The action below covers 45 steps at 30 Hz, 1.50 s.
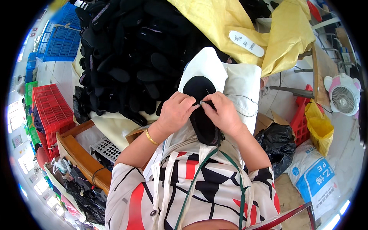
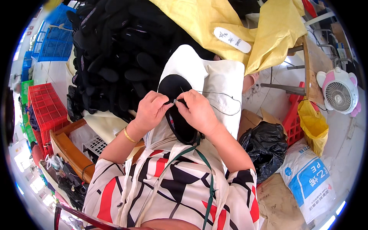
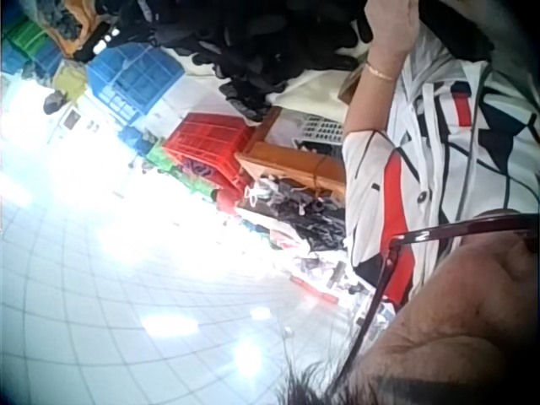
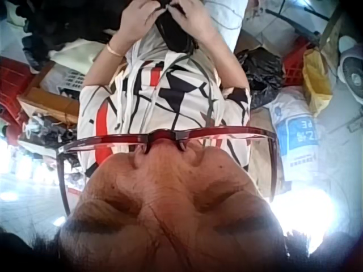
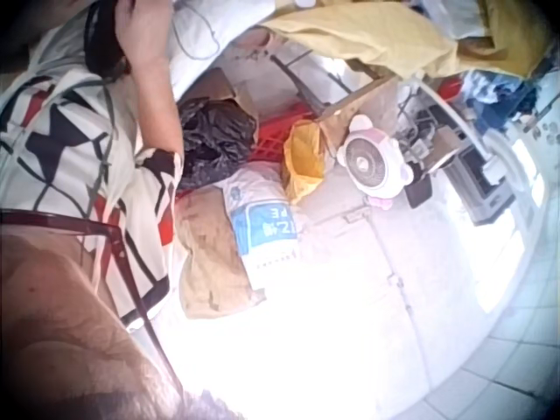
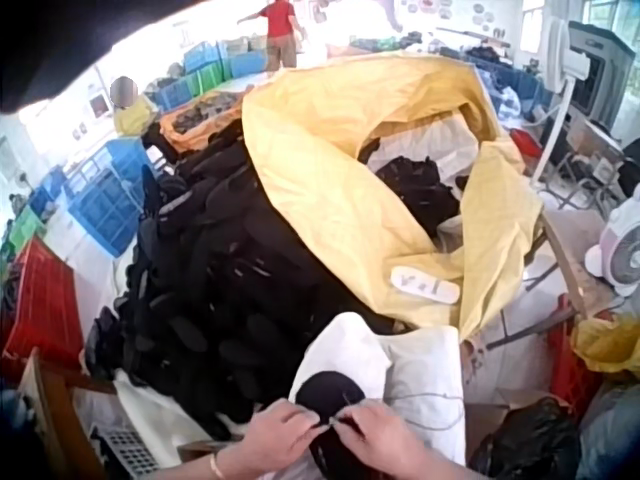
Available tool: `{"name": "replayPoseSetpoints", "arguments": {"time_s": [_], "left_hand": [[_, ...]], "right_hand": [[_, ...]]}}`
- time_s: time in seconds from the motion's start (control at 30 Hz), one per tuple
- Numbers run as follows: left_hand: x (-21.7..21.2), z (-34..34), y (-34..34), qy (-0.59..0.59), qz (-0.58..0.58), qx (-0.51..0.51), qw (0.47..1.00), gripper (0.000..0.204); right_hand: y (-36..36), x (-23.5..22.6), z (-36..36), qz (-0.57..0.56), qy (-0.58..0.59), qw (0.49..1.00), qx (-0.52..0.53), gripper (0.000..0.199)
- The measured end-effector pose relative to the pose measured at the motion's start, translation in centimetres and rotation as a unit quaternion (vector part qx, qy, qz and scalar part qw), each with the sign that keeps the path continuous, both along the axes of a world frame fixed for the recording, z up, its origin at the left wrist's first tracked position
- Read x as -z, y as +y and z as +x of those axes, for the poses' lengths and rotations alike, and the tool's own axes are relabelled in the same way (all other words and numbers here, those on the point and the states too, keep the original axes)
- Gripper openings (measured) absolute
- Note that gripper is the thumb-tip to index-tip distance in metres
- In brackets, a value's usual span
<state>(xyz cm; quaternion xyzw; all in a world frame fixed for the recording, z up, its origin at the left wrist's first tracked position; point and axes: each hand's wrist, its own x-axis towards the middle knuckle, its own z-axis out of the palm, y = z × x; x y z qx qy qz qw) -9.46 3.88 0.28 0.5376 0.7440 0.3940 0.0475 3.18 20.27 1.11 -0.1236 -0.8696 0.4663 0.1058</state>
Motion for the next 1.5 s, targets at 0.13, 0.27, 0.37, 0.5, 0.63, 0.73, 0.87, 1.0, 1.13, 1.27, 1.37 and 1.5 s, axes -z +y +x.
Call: {"name": "replayPoseSetpoints", "arguments": {"time_s": [0.13,0.27,0.37,0.5,0.63,0.73,0.87,1.0,1.13,1.27,1.37,1.5], "left_hand": [[-0.5,0.3,0.2,-0.042,-0.019,-0.03,0.998,0.02],[-1.3,0.1,0.8,-0.095,-0.06,-0.023,0.993,0.017],[-1.4,0.1,0.9,-0.158,-0.075,-0.019,0.984,0.014],[-1.9,-0.5,1.3,-0.199,-0.095,-0.03,0.975,0.017],[-2.8,-0.4,1.8,-0.278,-0.098,-0.057,0.954,0.02],[-3.2,0.3,2.1,-0.257,-0.097,-0.092,0.957,0.022],[-1.5,1.3,2.4,-0.199,-0.041,-0.145,0.968,0.025],[-0.6,1.3,2.9,-0.163,-0.017,-0.162,0.973,0.029],[0.1,1.3,3.4,-0.206,-0.041,-0.19,0.959,0.034],[-0.1,1.1,3.3,-0.163,-0.081,-0.209,0.961,0.037],[0.7,1.1,3.4,-0.066,-0.066,-0.209,0.973,0.037],[1.8,0.7,3.7,-0.022,-0.025,-0.202,0.979,0.037]], "right_hand": [[0.4,-0.7,-0.3,-0.072,-0.041,0.997,0.0,0.015],[0.5,-0.8,-0.4,-0.09,-0.051,0.994,0.022,0.014],[0.1,-0.4,-0.1,-0.081,-0.041,0.996,0.009,0.014],[0.5,-1.1,0.4,0.015,0.012,1.0,0.0,0.04],[1.0,-1.5,1.6,0.098,-0.098,0.989,-0.044,0.035],[1.5,-1.3,2.7,0.129,-0.065,0.989,-0.044,0.029],[3.2,-0.6,3.7,0.241,-0.019,0.97,0.025,0.024],[3.9,1.4,1.9,-0.234,0.081,0.945,0.215,0.025],[0.7,0.7,-0.3,-0.631,0.232,0.72,0.176,0.038],[-0.3,0.3,0.0,-0.743,0.193,0.618,0.172,0.043],[-0.7,0.4,0.8,-0.747,0.193,0.616,0.16,0.043],[-1.8,-1.0,2.7,-0.708,0.192,0.655,0.179,0.045]]}}
